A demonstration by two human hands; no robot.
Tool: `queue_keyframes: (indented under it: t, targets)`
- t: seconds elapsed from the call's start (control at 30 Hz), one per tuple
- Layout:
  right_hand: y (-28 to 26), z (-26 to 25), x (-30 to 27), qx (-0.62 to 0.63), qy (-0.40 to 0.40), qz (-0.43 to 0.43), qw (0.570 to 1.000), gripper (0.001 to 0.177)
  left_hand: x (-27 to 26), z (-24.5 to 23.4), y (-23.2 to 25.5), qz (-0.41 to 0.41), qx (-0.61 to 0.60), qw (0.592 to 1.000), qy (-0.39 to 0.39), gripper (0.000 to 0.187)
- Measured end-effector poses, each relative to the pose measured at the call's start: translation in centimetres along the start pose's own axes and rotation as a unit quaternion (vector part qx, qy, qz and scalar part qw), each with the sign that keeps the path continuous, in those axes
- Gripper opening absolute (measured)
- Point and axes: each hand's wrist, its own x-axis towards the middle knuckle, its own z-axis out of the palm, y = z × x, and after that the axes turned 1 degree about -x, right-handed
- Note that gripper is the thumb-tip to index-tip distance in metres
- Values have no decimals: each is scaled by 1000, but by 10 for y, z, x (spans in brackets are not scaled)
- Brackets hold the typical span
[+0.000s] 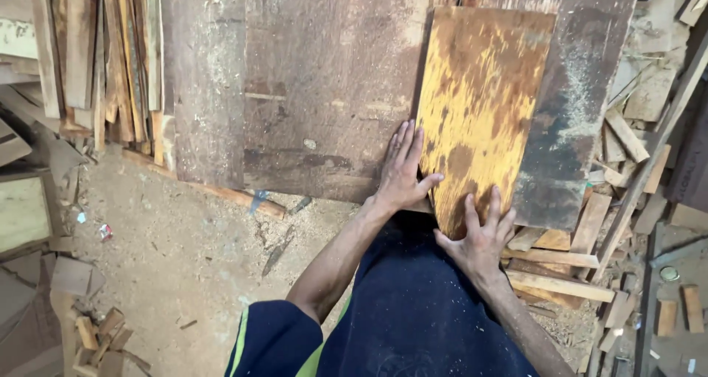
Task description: Cutting a piece of wood using a table saw.
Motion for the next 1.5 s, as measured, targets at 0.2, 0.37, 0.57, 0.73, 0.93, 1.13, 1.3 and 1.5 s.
queue_keyframes:
  t: [0.2, 0.37, 0.57, 0.73, 0.93, 1.13, 1.3, 1.5]
  targets:
    - [-5, 1, 3, -2, 15, -5, 1000, 103, 4, 0, -6, 16, -7, 1000, -1, 111]
    - [-5, 1, 14, -6, -2, 6, 1000, 102, 15, -2, -9, 14, -3, 1000, -7, 111]
    - [-1, 3, 29, -1, 3, 11, 1000, 102, 31, -2, -10, 9, 8, 1000, -12, 111]
    - [0, 1, 46, -21, -43, 28, 998, 104, 43, 4, -19, 12, 23, 1000, -15, 115]
    - [-6, -8, 60, -18, -50, 49, 997, 103, 56, 4, -20, 7, 32, 999, -18, 115]
    - [-3, -16, 49, -18, -32, 21, 999, 103, 45, 17, -22, 3, 34, 999, -17, 115]
    - [16, -16, 22, -22, -24, -4, 999, 99, 15, 13, 7, -1, 26, 1000, -12, 116]
    - [14, -17, 27, -29, -19, -12, 999, 97, 19, 10, 8, -14, 21, 999, -21, 116]
